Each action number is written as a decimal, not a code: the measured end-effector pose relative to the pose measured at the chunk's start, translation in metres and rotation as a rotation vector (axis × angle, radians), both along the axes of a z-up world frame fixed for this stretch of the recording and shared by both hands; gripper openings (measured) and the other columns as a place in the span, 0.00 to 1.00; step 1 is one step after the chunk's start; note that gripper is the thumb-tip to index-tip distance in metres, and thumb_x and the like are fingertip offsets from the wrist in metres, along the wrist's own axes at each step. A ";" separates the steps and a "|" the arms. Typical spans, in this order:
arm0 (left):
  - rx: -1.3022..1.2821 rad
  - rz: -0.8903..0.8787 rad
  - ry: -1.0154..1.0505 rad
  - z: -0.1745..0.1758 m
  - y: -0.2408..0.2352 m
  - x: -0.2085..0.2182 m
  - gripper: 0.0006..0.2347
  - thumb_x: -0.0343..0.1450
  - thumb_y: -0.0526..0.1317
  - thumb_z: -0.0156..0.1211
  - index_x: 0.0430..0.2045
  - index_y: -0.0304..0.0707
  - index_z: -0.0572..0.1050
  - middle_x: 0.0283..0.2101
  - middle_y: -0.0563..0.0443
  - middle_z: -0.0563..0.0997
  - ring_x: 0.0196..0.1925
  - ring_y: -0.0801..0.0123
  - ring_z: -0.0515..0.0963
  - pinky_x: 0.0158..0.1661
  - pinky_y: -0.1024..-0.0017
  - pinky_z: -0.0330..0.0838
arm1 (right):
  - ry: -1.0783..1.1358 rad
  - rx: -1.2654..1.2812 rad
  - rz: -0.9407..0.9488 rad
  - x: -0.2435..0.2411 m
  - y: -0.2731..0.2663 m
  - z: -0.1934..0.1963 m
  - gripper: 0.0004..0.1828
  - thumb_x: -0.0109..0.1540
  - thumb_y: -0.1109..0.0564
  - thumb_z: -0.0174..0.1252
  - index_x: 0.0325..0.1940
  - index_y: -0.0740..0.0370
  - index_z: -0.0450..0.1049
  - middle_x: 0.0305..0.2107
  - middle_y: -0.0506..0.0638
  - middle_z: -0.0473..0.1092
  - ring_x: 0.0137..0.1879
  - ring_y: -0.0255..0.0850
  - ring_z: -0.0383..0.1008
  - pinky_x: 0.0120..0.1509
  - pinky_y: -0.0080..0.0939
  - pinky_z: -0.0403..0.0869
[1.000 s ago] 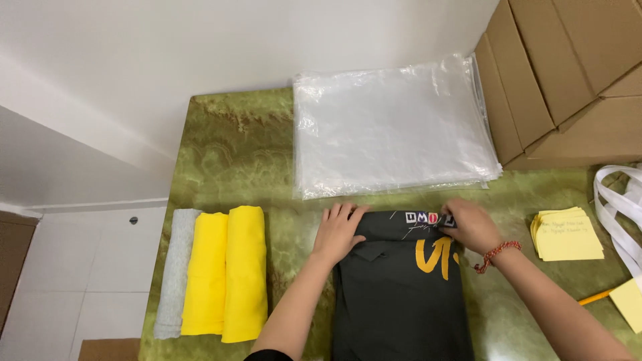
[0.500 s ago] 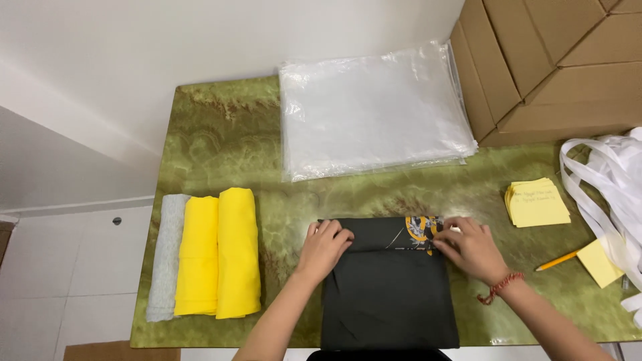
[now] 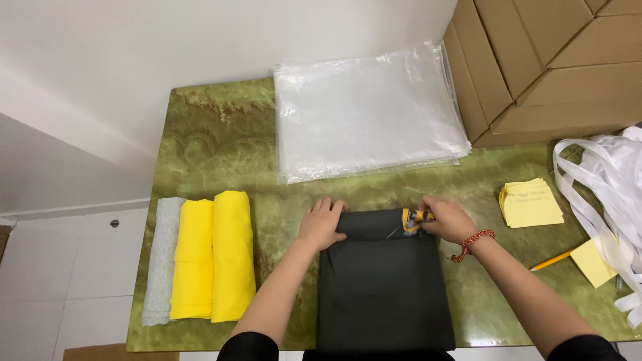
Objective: The person takes a yellow t-shirt, a dark green t-shirt, and a light blue t-shirt from a clothing rack one by one. They lay each shirt flat on a table, fold it neatly, and place it in a stack.
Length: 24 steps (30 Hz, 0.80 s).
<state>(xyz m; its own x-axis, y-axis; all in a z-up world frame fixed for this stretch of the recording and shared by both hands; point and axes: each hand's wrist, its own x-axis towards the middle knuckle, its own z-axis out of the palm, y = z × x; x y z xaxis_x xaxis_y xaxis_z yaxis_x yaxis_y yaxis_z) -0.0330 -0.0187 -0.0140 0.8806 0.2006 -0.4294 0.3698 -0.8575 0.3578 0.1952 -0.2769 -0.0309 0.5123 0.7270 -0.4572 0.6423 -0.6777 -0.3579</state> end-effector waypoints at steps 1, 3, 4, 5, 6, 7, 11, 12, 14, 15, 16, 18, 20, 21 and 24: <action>0.086 -0.018 -0.112 0.005 0.000 0.001 0.29 0.68 0.43 0.74 0.61 0.46 0.63 0.54 0.43 0.68 0.63 0.48 0.68 0.59 0.51 0.64 | -0.149 0.016 0.025 0.002 0.003 -0.002 0.15 0.60 0.50 0.70 0.45 0.52 0.72 0.39 0.47 0.77 0.55 0.47 0.79 0.59 0.47 0.72; 0.193 -0.040 -0.229 -0.008 0.000 0.001 0.28 0.68 0.41 0.75 0.58 0.45 0.63 0.52 0.44 0.67 0.59 0.50 0.69 0.57 0.53 0.66 | -0.296 0.036 0.038 0.000 0.005 -0.017 0.17 0.58 0.50 0.71 0.44 0.48 0.70 0.39 0.43 0.75 0.54 0.43 0.77 0.57 0.44 0.69; 0.301 -0.061 -0.347 -0.014 -0.001 0.000 0.26 0.68 0.40 0.75 0.56 0.45 0.64 0.49 0.45 0.66 0.56 0.52 0.71 0.54 0.55 0.68 | -0.445 0.056 0.053 -0.001 0.004 -0.025 0.19 0.57 0.50 0.71 0.43 0.44 0.67 0.39 0.38 0.73 0.53 0.39 0.76 0.55 0.42 0.67; 0.297 -0.059 -0.343 -0.020 -0.005 -0.007 0.26 0.68 0.40 0.75 0.56 0.45 0.64 0.49 0.45 0.66 0.56 0.52 0.71 0.54 0.55 0.68 | -0.441 0.053 0.056 -0.010 -0.003 -0.032 0.19 0.57 0.50 0.71 0.43 0.44 0.67 0.39 0.38 0.73 0.53 0.39 0.76 0.55 0.42 0.67; 0.307 -0.074 -0.355 -0.026 -0.009 -0.013 0.27 0.67 0.38 0.75 0.57 0.46 0.64 0.50 0.45 0.67 0.56 0.52 0.71 0.54 0.55 0.69 | -0.540 0.086 0.089 -0.019 -0.010 -0.039 0.20 0.56 0.48 0.71 0.43 0.43 0.67 0.39 0.38 0.72 0.54 0.39 0.74 0.55 0.43 0.67; 0.323 -0.089 -0.372 -0.031 -0.009 -0.018 0.27 0.67 0.36 0.75 0.58 0.46 0.65 0.51 0.45 0.68 0.56 0.51 0.72 0.53 0.55 0.70 | -0.644 0.125 0.122 -0.025 -0.013 -0.045 0.21 0.55 0.46 0.71 0.44 0.41 0.67 0.39 0.38 0.70 0.54 0.40 0.71 0.56 0.44 0.67; 0.277 -0.147 -0.472 -0.056 -0.030 -0.073 0.29 0.64 0.33 0.76 0.59 0.44 0.69 0.51 0.43 0.68 0.56 0.49 0.73 0.58 0.51 0.70 | -0.668 0.159 0.196 -0.070 -0.059 -0.065 0.15 0.60 0.51 0.63 0.47 0.43 0.66 0.38 0.40 0.67 0.52 0.39 0.69 0.53 0.40 0.63; 0.214 -0.132 -0.528 -0.047 -0.036 -0.085 0.20 0.72 0.40 0.68 0.57 0.45 0.70 0.50 0.45 0.69 0.57 0.50 0.73 0.58 0.52 0.69 | -0.610 0.124 0.221 -0.077 -0.069 -0.063 0.16 0.61 0.48 0.64 0.48 0.43 0.66 0.40 0.40 0.66 0.54 0.39 0.67 0.57 0.42 0.62; 0.152 -0.116 -0.587 -0.047 -0.040 -0.094 0.13 0.79 0.47 0.60 0.55 0.46 0.72 0.50 0.46 0.69 0.58 0.50 0.73 0.58 0.52 0.68 | -0.557 0.089 0.246 -0.083 -0.072 -0.032 0.17 0.61 0.46 0.65 0.49 0.43 0.65 0.42 0.41 0.65 0.56 0.39 0.66 0.60 0.44 0.60; 0.186 -0.108 -0.619 -0.056 -0.038 -0.095 0.10 0.80 0.47 0.55 0.53 0.50 0.74 0.48 0.50 0.71 0.57 0.55 0.73 0.56 0.57 0.67 | -0.337 0.080 0.172 -0.085 -0.067 -0.001 0.15 0.65 0.40 0.61 0.49 0.44 0.70 0.42 0.41 0.70 0.58 0.39 0.69 0.63 0.45 0.62; 0.220 -0.099 -0.651 -0.065 -0.037 -0.096 0.08 0.82 0.46 0.51 0.51 0.54 0.75 0.46 0.54 0.72 0.57 0.60 0.73 0.55 0.62 0.66 | -0.118 0.071 0.096 -0.087 -0.062 0.029 0.17 0.68 0.34 0.58 0.49 0.45 0.75 0.42 0.41 0.75 0.59 0.38 0.72 0.67 0.46 0.63; 0.210 -0.095 -0.611 -0.036 -0.027 -0.081 0.07 0.78 0.45 0.57 0.48 0.53 0.76 0.49 0.54 0.72 0.59 0.58 0.72 0.56 0.60 0.66 | -0.078 0.123 0.010 -0.066 -0.053 0.030 0.18 0.66 0.36 0.62 0.53 0.46 0.77 0.45 0.44 0.77 0.60 0.40 0.73 0.65 0.46 0.66; 0.193 -0.089 -0.571 -0.011 -0.020 -0.064 0.08 0.75 0.45 0.64 0.45 0.52 0.77 0.51 0.53 0.72 0.61 0.57 0.70 0.57 0.58 0.66 | -0.036 0.168 -0.077 -0.048 -0.047 0.030 0.20 0.65 0.39 0.65 0.57 0.47 0.80 0.47 0.47 0.78 0.61 0.43 0.75 0.63 0.45 0.70; 0.093 -0.034 -0.390 0.002 -0.014 -0.055 0.23 0.71 0.47 0.69 0.59 0.46 0.68 0.58 0.45 0.70 0.67 0.51 0.65 0.63 0.51 0.60 | 0.040 0.186 -0.093 -0.040 -0.042 0.030 0.29 0.62 0.43 0.69 0.65 0.51 0.73 0.56 0.51 0.73 0.67 0.50 0.71 0.66 0.50 0.72; -0.100 0.052 -0.025 -0.001 0.004 -0.031 0.41 0.66 0.53 0.76 0.73 0.41 0.60 0.70 0.37 0.66 0.76 0.45 0.59 0.69 0.41 0.56 | 0.223 0.106 -0.107 -0.028 -0.027 0.029 0.42 0.58 0.45 0.75 0.74 0.55 0.68 0.62 0.57 0.72 0.72 0.58 0.69 0.70 0.56 0.72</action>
